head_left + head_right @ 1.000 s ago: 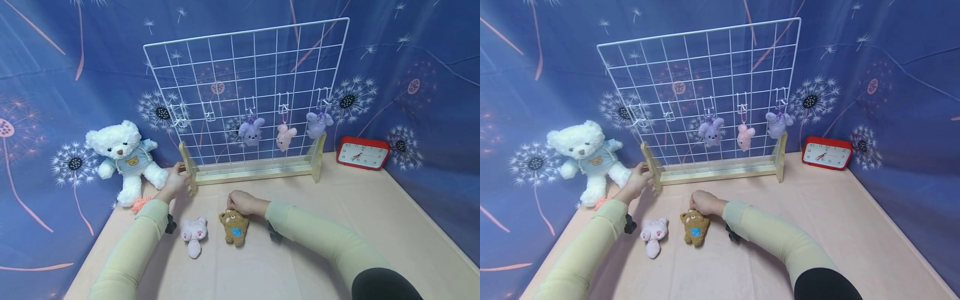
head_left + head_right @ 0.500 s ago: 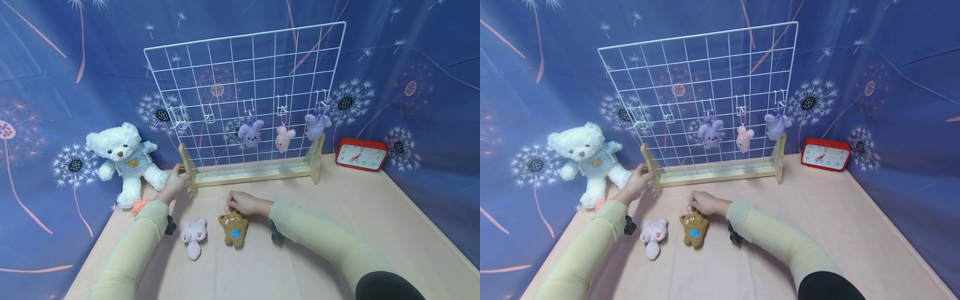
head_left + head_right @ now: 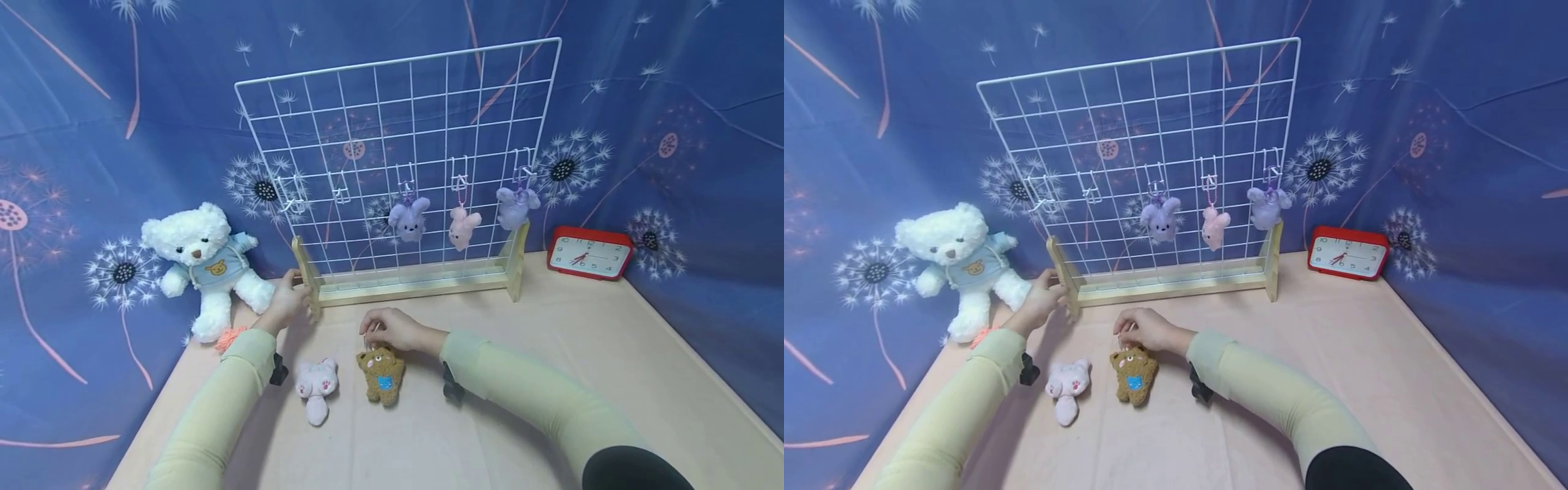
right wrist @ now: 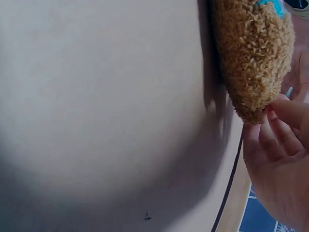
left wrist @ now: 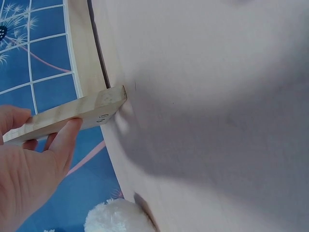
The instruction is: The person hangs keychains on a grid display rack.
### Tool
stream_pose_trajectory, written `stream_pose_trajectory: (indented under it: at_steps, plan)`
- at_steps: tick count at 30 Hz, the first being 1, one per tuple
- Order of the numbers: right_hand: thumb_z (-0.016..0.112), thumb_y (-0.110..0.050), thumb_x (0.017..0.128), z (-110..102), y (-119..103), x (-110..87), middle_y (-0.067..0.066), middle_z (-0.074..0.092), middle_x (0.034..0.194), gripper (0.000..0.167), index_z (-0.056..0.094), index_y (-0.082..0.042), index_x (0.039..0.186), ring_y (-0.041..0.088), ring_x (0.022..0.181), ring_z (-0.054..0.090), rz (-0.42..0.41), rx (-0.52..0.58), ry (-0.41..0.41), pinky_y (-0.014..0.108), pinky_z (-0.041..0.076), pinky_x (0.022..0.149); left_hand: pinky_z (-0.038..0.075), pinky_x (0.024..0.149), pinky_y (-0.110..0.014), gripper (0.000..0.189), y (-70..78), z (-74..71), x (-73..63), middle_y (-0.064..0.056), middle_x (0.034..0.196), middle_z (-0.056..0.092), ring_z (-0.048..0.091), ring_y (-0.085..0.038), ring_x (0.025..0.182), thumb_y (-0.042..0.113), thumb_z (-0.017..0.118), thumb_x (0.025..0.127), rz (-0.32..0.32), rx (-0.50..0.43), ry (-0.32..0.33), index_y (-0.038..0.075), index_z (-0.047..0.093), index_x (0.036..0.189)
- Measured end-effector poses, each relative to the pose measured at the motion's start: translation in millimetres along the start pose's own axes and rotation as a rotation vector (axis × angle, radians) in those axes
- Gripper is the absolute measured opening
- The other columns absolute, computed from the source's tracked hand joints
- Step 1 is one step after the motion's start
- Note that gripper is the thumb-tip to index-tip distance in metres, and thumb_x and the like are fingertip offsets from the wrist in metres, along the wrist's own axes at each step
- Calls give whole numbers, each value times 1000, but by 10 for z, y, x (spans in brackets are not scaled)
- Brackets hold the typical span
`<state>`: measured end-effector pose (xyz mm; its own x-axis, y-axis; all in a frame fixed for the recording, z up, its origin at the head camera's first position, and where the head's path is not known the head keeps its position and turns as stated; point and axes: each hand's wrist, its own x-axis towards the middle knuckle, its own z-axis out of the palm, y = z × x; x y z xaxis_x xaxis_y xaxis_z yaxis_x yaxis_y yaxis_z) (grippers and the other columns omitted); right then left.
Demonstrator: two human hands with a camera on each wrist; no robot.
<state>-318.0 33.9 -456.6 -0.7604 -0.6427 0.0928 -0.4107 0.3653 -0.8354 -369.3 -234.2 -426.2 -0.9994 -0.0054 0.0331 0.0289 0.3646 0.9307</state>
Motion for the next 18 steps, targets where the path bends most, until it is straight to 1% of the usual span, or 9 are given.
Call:
stream_pose_trajectory:
  at_steps: [3, 5, 7, 10, 13, 15, 18]
  plan:
    - [72, 1, 92, -17, 5, 1, 0, 73, 81, 4, 75, -1, 95, 7, 71, 65, -31, -63, 32, 22, 55, 70, 35, 114, -52, 39, 2, 1, -12, -33, 148, 40, 45, -45, 130, -2, 50, 102, -4, 4, 1, -7, 39, 139]
    - [73, 0, 91, -33, -1, -1, -3, 74, 81, 5, 77, -2, 93, 6, 72, 66, -35, -63, 50, 22, 55, 73, 35, 114, -52, 40, 4, 0, -20, -32, 148, 40, 45, -45, 129, -1, 50, 102, -6, 6, 0, -7, 38, 139]
    - [73, 0, 92, -48, -14, -1, -3, 74, 81, 5, 77, -3, 91, 7, 72, 67, -35, -50, 68, 22, 55, 72, 34, 115, -52, 40, 2, -3, -26, -32, 149, 40, 45, -45, 129, -1, 50, 102, -8, 7, -2, -6, 38, 140]
    - [71, 0, 93, -66, -46, -7, -3, 71, 82, 7, 76, -4, 90, 11, 68, 66, -28, -16, 79, 26, 58, 66, 33, 116, -52, 41, -2, -7, -29, -32, 149, 40, 45, -45, 130, -2, 50, 102, -3, 5, -7, -7, 38, 140]
    - [69, 0, 95, -70, -67, -13, -2, 68, 83, 7, 74, -4, 92, 14, 64, 65, -11, 43, 76, 31, 60, 58, 32, 116, -52, 40, -2, -9, -27, -33, 149, 40, 44, -46, 131, -2, 50, 102, 2, 4, -8, -7, 38, 140]
    - [68, -1, 96, -73, -80, -18, -1, 66, 86, 7, 73, -5, 93, 14, 62, 64, -1, 70, 77, 33, 60, 56, 32, 116, -52, 40, -2, -11, -23, -33, 149, 40, 44, -46, 131, -1, 50, 102, 3, 9, -9, -7, 38, 140]
    - [68, -4, 97, -87, -110, -23, 0, 66, 88, 8, 73, -8, 93, 14, 61, 64, -15, 57, 101, 35, 60, 56, 32, 116, -52, 40, -9, -17, -10, -32, 148, 40, 44, -45, 131, -1, 50, 102, -1, 7, -8, -6, 38, 140]
